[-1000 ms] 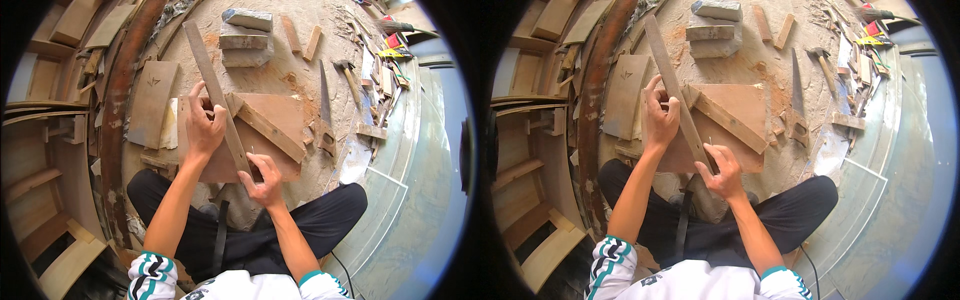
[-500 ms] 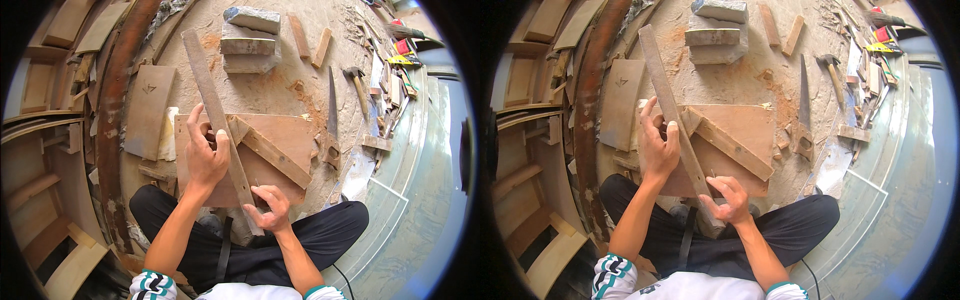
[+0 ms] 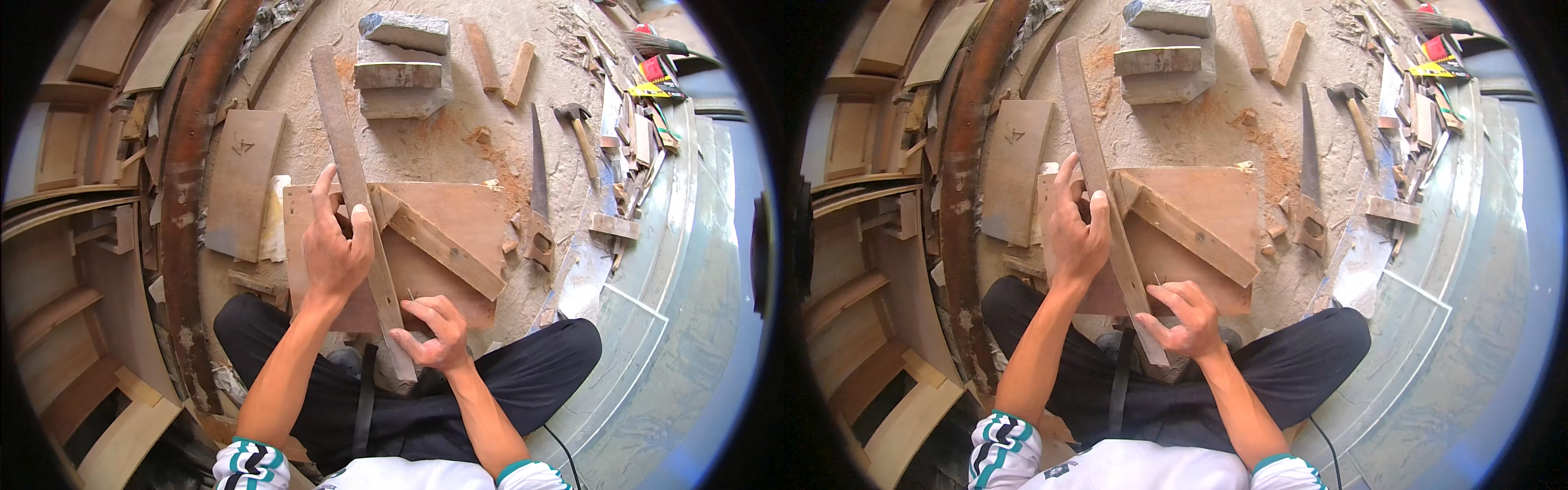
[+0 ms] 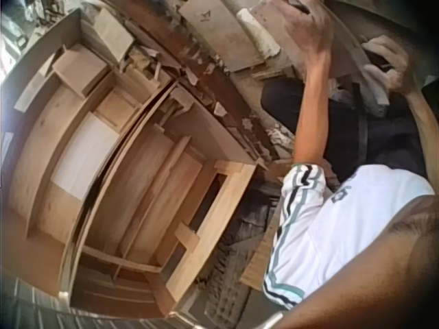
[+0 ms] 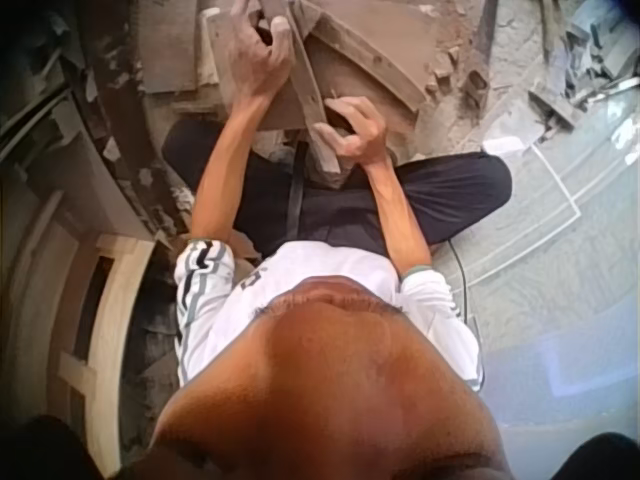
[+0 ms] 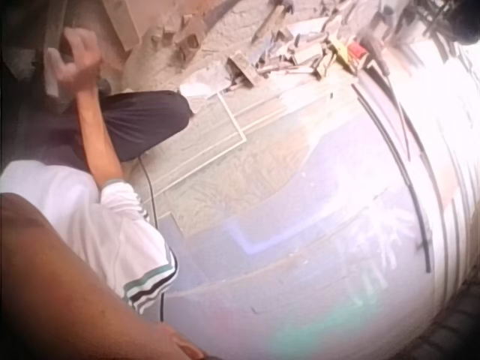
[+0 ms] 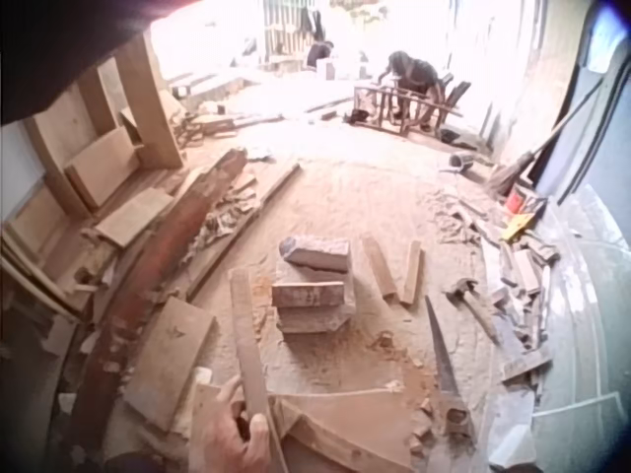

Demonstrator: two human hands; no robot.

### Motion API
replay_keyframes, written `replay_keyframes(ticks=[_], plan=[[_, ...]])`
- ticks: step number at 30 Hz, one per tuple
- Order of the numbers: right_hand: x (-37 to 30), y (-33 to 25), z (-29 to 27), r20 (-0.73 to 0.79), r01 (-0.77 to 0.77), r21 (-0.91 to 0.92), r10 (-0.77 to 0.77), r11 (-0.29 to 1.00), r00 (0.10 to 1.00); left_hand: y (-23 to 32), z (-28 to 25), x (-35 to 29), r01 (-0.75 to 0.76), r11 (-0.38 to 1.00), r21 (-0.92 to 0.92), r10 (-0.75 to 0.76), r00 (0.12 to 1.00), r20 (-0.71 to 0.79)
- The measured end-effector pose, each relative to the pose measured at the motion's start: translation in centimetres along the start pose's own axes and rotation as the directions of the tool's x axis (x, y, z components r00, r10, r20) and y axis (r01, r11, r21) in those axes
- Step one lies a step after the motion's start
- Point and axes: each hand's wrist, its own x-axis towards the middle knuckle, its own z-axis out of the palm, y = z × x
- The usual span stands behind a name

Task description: The person sits on the floor and assembles small wooden pieces by hand. They repeatedly align, fit, and adjust the pieces to form a structure, occasionally using a metal ruler to check alignment.

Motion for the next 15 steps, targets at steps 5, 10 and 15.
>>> replay_keyframes(ticks=[5, 10, 15], plan=[[-0.16, -0.21, 0.11, -0.002, -0.012, -0.016, 0.012, 1.0, 1.0, 0.37, 0.01, -0.16, 0.006, 1.0, 0.022, -0.006, 1.0, 0.006], [0.01, -0.56, 0.26, -0.009, 0.042, -0.05, -0.043, 0.998, 0.999, 0.12, 0.06, -0.23, -0.02, 0.998, 0.054, 0.02, 1.0, 0.001], [-0.03, -0.75, 0.58, -0.006, 0.073, -0.093, -0.074, 0.993, 0.997, 0.08, 0.01, -0.17, -0.011, 0.994, 0.109, 0.011, 1.0, 0.001]])
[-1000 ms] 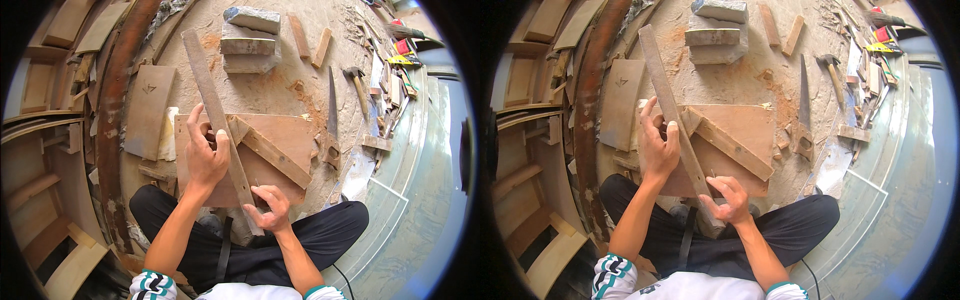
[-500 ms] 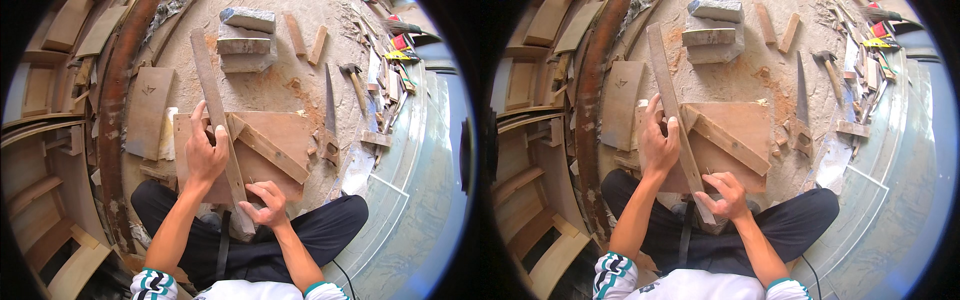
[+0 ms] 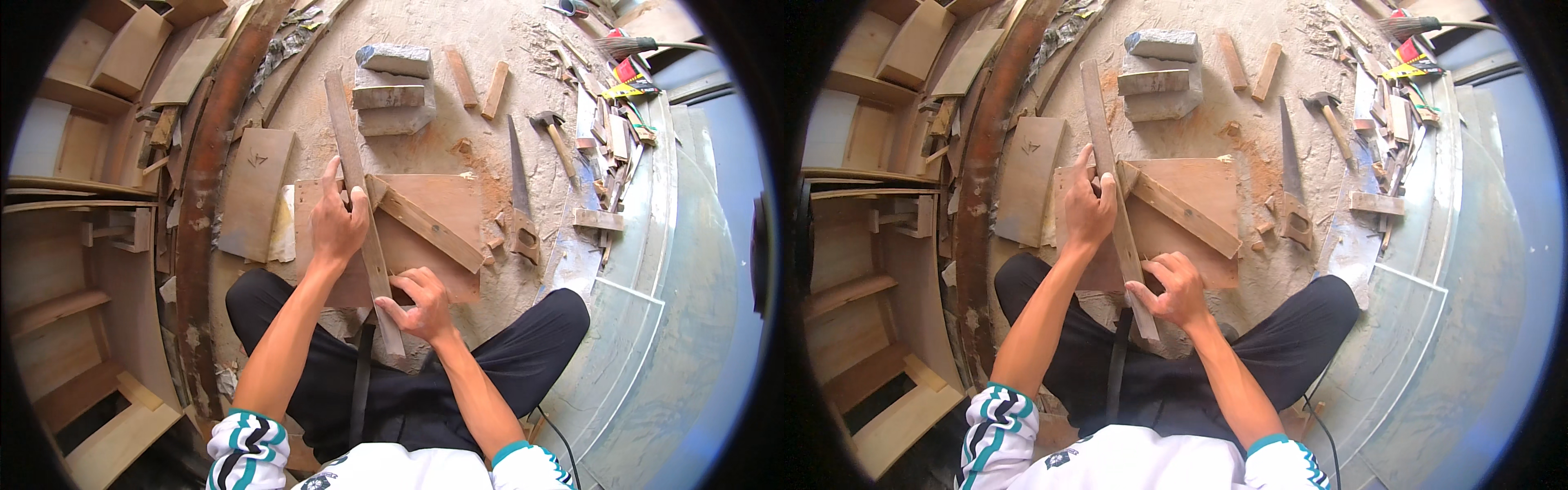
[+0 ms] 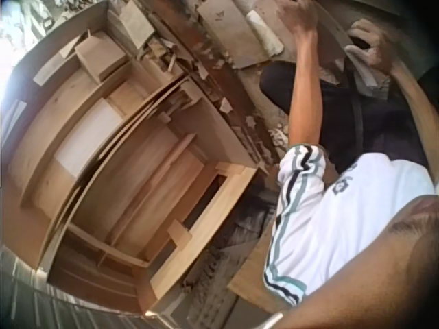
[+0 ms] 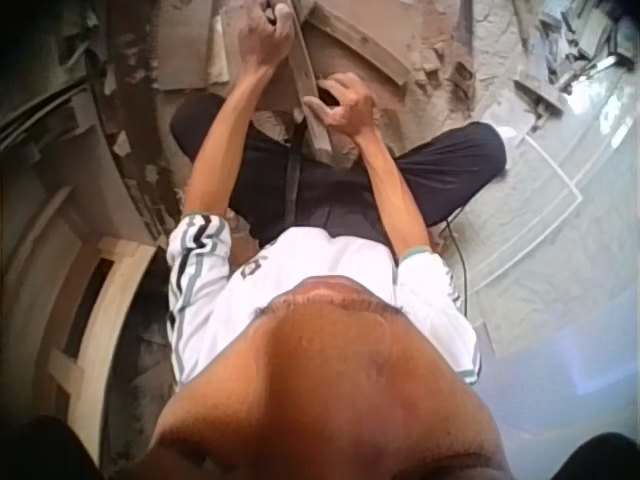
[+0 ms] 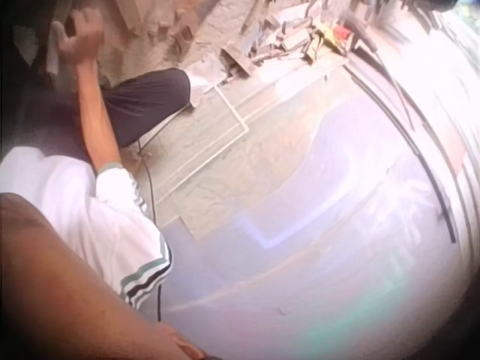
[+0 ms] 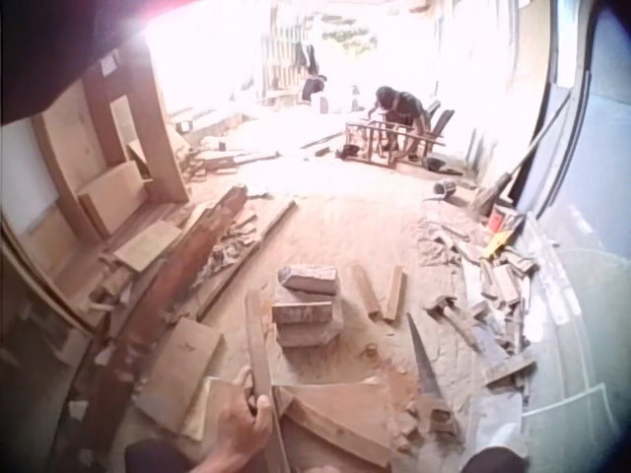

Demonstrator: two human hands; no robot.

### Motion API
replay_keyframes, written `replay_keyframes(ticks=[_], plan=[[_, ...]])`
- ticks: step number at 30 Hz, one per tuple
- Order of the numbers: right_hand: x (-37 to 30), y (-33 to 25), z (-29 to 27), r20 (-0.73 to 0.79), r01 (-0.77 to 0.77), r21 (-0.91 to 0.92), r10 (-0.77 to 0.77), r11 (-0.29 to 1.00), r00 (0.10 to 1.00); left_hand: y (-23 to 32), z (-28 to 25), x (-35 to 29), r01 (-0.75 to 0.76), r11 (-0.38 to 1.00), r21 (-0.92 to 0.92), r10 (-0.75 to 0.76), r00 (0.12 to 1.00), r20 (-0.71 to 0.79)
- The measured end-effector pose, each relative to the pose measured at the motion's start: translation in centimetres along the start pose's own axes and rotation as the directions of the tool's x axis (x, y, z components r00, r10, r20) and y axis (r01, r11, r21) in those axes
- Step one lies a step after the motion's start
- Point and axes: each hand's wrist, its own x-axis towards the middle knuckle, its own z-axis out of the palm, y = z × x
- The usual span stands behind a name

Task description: The person sits on the floor and assembles small wooden pieces by hand. They repeatedly align, fit, and adjust the pieces to form a structure, occasionally using a metal ruler to check alignment.

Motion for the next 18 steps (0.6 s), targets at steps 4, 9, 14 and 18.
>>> replay_keyframes(ticks=[4, 9, 14, 18], plan=[[0.1, 0.0, 0.1, 0.005, 0.01, -0.004, -0.01, 1.0, 1.0, 0.0, 0.1, 0.0, -0.01, 1.0, -0.009, 0.01, 1.0, -0.021], [-0.2, 0.0, 0.3, -0.024, 0.017, 0.02, -0.017, 1.0, 1.0, -1.1, 0.5, 0.1, -0.113, 0.994, 0.008, 0.113, 0.99, -0.087], [-0.4, 0.4, 0.1, -0.057, 0.032, 0.032, -0.03, 0.999, 0.998, -0.6, 0.7, 0.1, -0.04, 0.999, -0.01, 0.04, 0.999, -0.011], [-0.6, 0.4, 0.0, -0.045, 0.014, 0.062, -0.011, 0.998, 0.999, -1.1, 0.7, 0.0, -0.109, 0.994, 0.002, 0.109, 0.993, -0.052]])
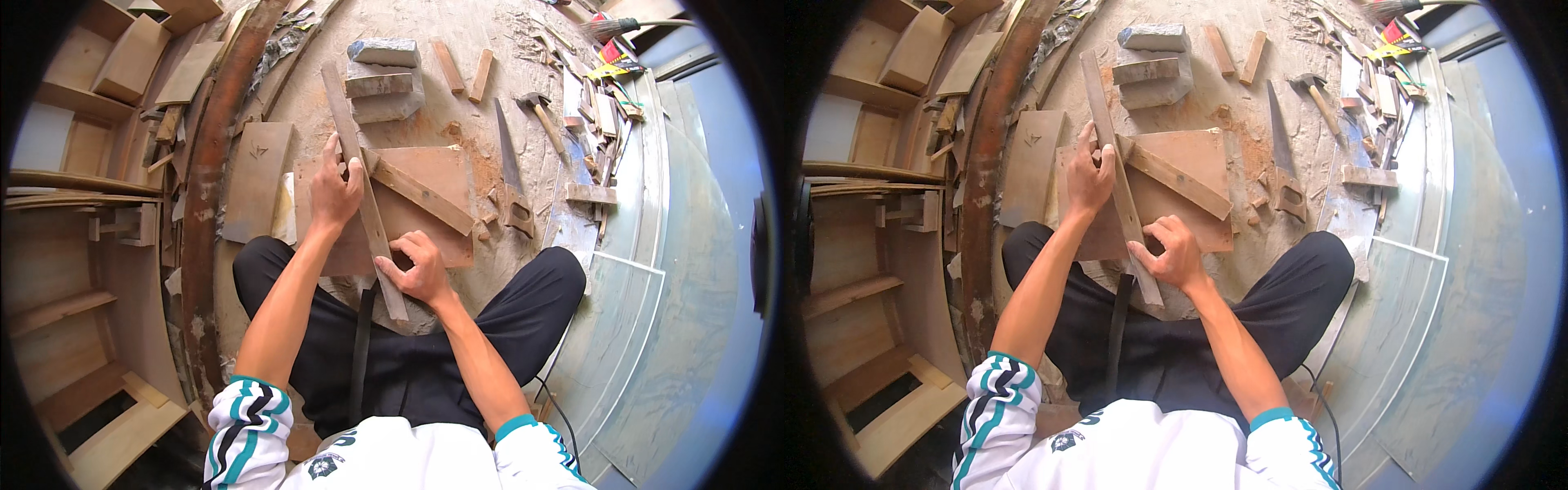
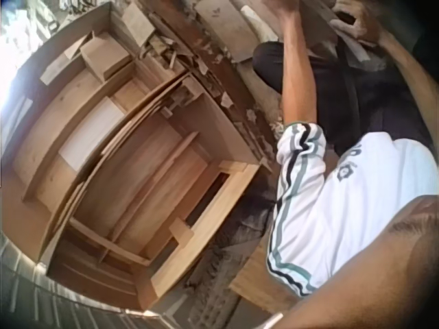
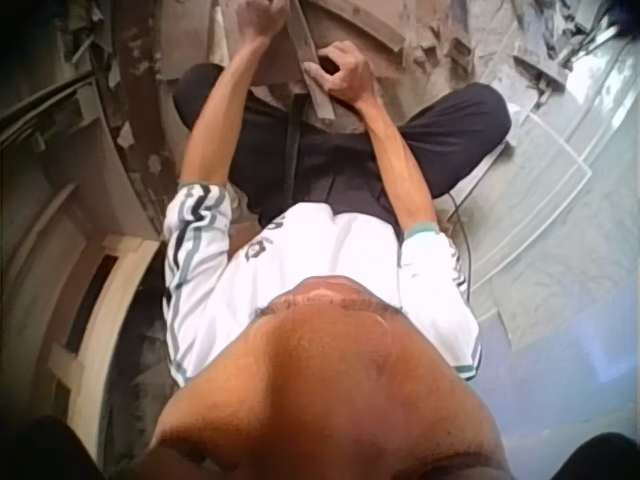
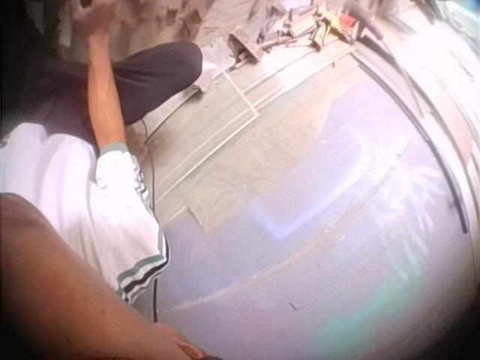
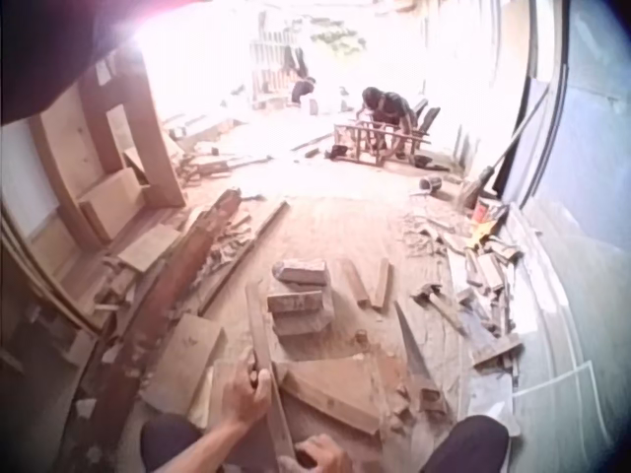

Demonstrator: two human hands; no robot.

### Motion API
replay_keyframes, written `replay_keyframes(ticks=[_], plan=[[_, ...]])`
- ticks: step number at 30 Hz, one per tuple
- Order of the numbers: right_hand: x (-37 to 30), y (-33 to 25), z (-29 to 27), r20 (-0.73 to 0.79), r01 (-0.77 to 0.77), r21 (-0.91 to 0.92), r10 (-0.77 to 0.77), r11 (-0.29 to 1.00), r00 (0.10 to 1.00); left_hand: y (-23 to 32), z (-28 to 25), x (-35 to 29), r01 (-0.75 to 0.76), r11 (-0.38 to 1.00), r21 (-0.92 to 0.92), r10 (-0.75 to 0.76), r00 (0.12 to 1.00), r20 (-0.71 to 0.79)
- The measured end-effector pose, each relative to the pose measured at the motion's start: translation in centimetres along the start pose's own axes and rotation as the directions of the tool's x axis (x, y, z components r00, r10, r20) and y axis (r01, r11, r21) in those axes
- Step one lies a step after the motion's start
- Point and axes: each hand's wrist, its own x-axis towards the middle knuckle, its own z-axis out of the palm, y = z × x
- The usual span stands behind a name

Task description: The person sits on the floor and assembles small wooden pieces by hand. They repeatedly align, fit, and adjust the pieces to form a structure, occasionally using a metal ruler to check alignment.

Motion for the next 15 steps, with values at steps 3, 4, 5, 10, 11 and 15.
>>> replay_keyframes(ticks=[3, 4, 5, 10, 11, 15], plan=[[-0.2, 0.0, -0.1, -0.016, -0.018, 0.025, 0.018, 1.0, 1.0, -0.2, 0.1, 0.0, -0.014, 1.0, 0.006, 0.014, 1.0, -0.004], [-0.2, 0.1, -0.1, -0.012, -0.026, 0.029, 0.026, 0.999, 1.0, -0.1, 0.0, 0.0, 0.008, 1.0, 0.011, -0.008, 1.0, 0.014], [-0.2, 0.1, -0.2, -0.008, -0.034, 0.034, 0.034, 0.999, 0.999, -0.1, 0.0, 0.1, 0.03, 0.999, 0.016, -0.03, 0.999, 0.032], [-0.3, 0.1, -0.4, -0.027, -0.058, 0.03, 0.058, 0.998, 0.998, 0.2, 0.1, 0.2, -0.007, 1.0, 0.012, 0.007, 1.0, 0.021], [-0.3, 0.1, -0.5, -0.032, -0.056, 0.026, 0.057, 0.998, 0.998, 0.2, 0.2, 0.2, -0.015, 1.0, 0.007, 0.015, 1.0, 0.019], [0.0, -0.3, -0.4, -0.051, -0.063, 0.05, 0.065, 0.997, 0.997, -1.1, 0.5, 0.2, -0.077, 0.997, 0.031, 0.078, 0.996, -0.043]])
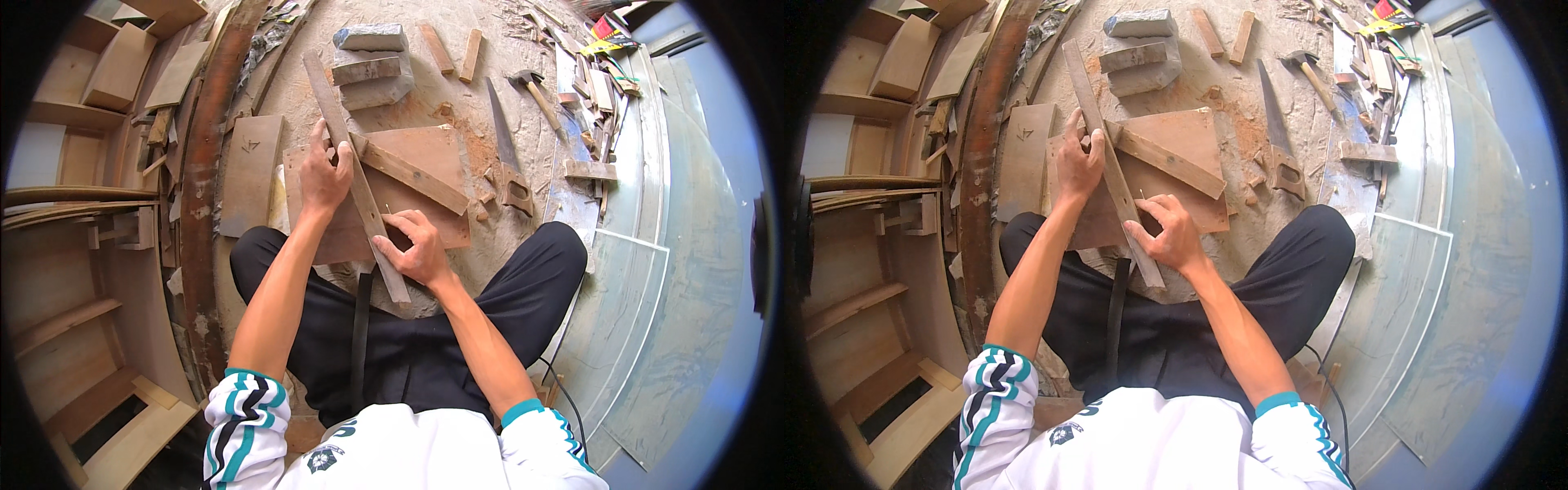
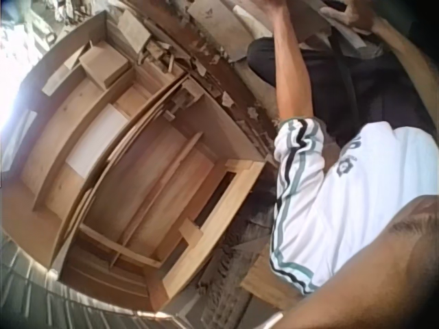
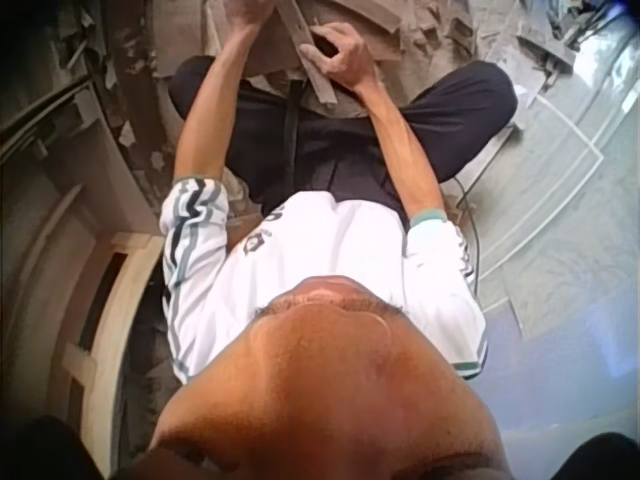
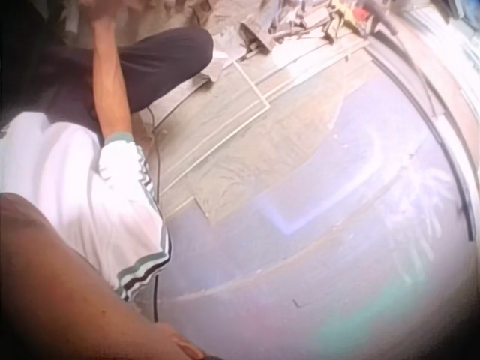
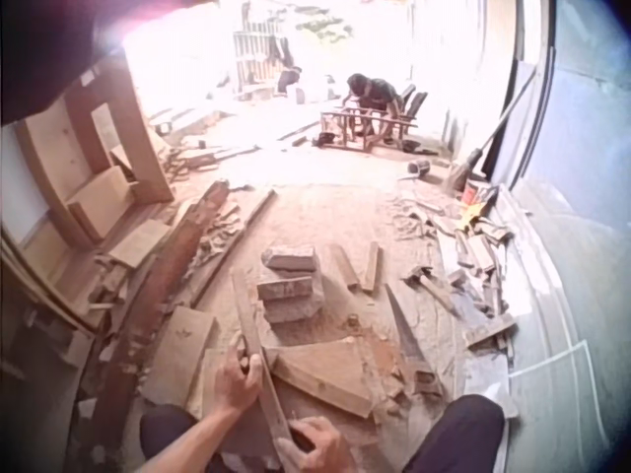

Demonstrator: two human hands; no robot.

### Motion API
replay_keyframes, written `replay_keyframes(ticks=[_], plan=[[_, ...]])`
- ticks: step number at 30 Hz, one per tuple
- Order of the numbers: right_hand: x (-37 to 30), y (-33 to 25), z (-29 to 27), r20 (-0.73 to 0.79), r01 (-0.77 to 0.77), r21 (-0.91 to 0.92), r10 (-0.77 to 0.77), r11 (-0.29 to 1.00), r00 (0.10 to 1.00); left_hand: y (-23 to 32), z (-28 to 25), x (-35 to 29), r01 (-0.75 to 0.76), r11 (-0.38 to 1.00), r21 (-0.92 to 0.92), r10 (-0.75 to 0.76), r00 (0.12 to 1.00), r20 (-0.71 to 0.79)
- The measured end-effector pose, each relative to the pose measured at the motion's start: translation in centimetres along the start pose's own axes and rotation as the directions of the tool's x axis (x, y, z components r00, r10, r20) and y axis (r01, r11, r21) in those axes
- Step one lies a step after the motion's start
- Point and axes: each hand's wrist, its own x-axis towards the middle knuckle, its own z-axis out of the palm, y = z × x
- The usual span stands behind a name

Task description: The person sits on the floor and assembles small wooden pieces by hand. They repeatedly align, fit, and adjust the pieces to form a structure, occasionally using a metal ruler to check alignment.

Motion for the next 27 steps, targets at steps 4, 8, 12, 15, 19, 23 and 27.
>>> replay_keyframes(ticks=[4, 8, 12, 15, 19, 23, 27], plan=[[0.0, 0.2, -0.2, 0.005, 0.011, 0.003, -0.011, 1.0, 1.0, 0.8, -0.5, 0.2, 0.048, 0.998, -0.033, -0.046, 0.997, 0.061], [0.0, 0.4, 0.0, 0.008, 0.018, -0.012, -0.018, 1.0, 1.0, 1.1, -0.9, 0.5, 0.065, 0.99, -0.123, -0.051, 0.992, 0.112], [-0.1, 0.4, 0.2, 0.01, 0.018, -0.019, -0.018, 1.0, 1.0, 0.7, -0.8, 0.5, 0.036, 0.993, -0.11, -0.027, 0.996, 0.08], [0.0, 0.4, 0.1, 0.014, 0.012, 0.006, -0.012, 1.0, 1.0, 0.6, -0.7, 0.5, 0.032, 0.994, -0.105, -0.026, 0.998, 0.061], [-0.1, 0.2, 0.0, 0.026, -0.015, 0.016, 0.014, 1.0, 1.0, 0.7, -0.8, 0.5, 0.06, 0.993, -0.105, -0.053, 0.996, 0.067], [-0.1, 0.5, 0.0, 0.016, -0.021, 0.026, 0.021, 0.999, 1.0, 1.0, -0.9, 0.5, 0.088, 0.991, -0.105, -0.079, 0.994, 0.08], [0.0, 0.6, 0.0, 0.005, 0.016, 0.012, -0.016, 1.0, 1.0, 0.4, -0.6, 0.5, 0.05, 0.993, -0.11, -0.047, 0.998, 0.035]])
